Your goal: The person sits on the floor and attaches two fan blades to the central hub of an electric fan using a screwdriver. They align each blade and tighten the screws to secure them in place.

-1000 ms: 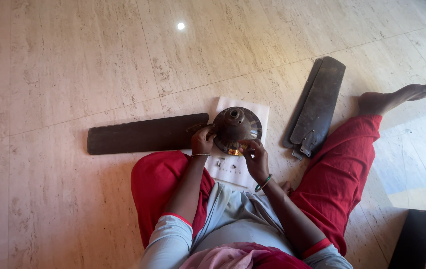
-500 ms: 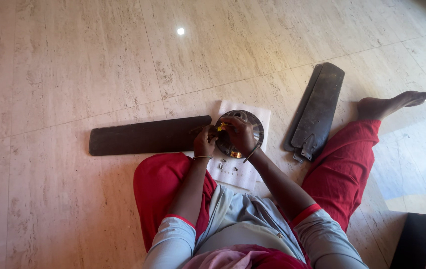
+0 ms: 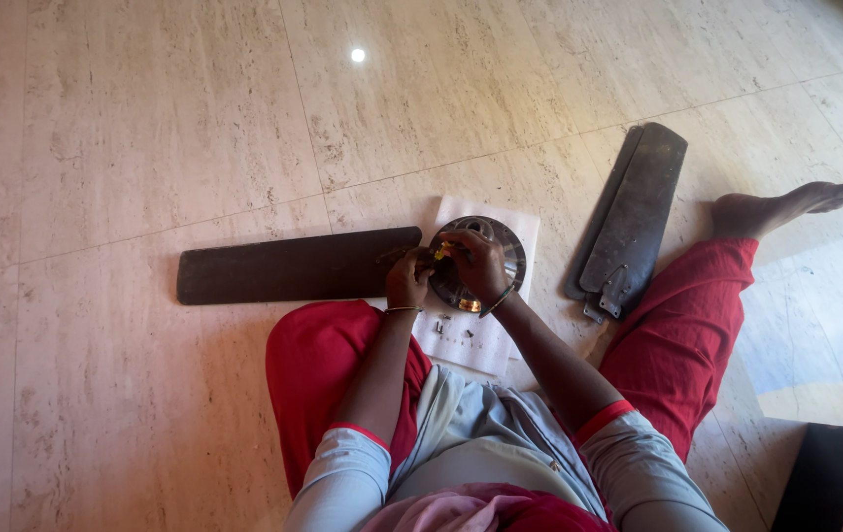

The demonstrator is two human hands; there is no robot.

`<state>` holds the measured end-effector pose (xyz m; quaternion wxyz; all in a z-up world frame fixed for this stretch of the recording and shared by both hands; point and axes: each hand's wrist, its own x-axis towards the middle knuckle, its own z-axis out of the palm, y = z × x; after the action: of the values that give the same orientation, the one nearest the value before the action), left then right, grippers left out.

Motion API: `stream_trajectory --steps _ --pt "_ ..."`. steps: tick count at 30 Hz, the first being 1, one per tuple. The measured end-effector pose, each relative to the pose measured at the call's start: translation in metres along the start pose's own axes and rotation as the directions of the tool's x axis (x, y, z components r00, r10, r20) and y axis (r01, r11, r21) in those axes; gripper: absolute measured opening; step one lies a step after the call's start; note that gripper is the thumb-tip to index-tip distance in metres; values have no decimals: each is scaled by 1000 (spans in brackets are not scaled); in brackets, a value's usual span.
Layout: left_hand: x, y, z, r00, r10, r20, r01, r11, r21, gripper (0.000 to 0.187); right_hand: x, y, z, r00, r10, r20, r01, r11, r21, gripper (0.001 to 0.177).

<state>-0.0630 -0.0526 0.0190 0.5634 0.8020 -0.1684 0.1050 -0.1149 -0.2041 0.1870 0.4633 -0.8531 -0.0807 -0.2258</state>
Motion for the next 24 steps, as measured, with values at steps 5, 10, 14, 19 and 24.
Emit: stream_trajectory --steps 5,10,14,19,24 --pt "0 4 -2 1000 -7 6 7 1000 14 45 -1 5 3 1000 10 -15 -10 1000 9 24" --pt "1 8 -4 1000 16 9 -16 999 29 44 -1 10 3 1000 -16 -20 16 1000 12 25" --pt "1 9 -6 1000 23 16 -24 996 88 43 -2 12 3 1000 -15 -22 15 1000 1 24" --pt "1 11 -7 999 35 25 -37 994 103 44 -2 13 4 998 -37 -52 35 998 -45 23" --pt "0 13 -8 999 4 32 -8 994 107 44 -3 13 5 997 -49 -66 47 998 -35 24"
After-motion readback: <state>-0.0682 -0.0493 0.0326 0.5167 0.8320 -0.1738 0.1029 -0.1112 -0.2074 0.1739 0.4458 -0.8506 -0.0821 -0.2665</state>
